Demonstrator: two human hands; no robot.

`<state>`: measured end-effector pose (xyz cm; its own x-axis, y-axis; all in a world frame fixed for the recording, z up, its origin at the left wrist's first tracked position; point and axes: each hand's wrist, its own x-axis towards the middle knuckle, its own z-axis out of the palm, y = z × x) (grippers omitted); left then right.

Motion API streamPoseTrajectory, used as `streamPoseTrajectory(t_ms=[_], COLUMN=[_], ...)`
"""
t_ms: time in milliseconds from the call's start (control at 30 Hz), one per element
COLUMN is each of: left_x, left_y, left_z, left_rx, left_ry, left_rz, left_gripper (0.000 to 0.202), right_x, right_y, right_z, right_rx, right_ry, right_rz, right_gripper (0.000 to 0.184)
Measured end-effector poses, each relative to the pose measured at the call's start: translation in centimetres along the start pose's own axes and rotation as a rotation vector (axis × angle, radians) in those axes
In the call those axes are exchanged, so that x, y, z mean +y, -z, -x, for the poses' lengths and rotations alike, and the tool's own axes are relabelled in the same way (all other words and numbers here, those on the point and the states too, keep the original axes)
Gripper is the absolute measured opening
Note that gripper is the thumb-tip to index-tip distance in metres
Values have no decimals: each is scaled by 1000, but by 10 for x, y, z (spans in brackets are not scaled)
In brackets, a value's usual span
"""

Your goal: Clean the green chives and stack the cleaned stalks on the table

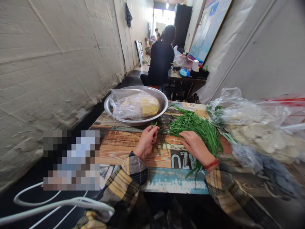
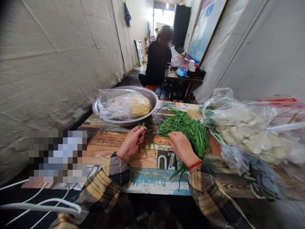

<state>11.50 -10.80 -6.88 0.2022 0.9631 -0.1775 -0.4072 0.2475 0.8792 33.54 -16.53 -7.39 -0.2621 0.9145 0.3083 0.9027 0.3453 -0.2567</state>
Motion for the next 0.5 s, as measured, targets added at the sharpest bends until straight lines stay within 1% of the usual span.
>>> streamPoseTrajectory(t_ms=[100, 167, 233, 300, 400, 467, 500], left_x=[-2, -2, -1, 0, -1, -2, -3], left_y=[1, 1, 0, -1, -4, -6, -7], left_z=[-1, 0, 1, 3, 5, 6, 7], left_rx=[-26, -32, -34, -34, -32, -32, -28], left_ry=[11, 17, 24, 31, 45, 54, 59], left_rz=[11, 19, 28, 35, 30, 6, -11], left_gripper=[25, 24, 23, 24, 27, 29, 30], right_x=[5, 8, 10, 10, 5, -1, -5], right_y=[-15, -19, -21, -23, -23, -20, -19], right_z=[-20, -29, -35, -36, -35, -35, -35], right_rx=[13, 12, 40, 107, 184, 182, 160], right_ry=[-60, -66, -71, -74, -66, -127, -188], right_rz=[203, 245, 221, 111, -217, -469, -591], right_gripper=[26, 19, 17, 19, 23, 26, 28])
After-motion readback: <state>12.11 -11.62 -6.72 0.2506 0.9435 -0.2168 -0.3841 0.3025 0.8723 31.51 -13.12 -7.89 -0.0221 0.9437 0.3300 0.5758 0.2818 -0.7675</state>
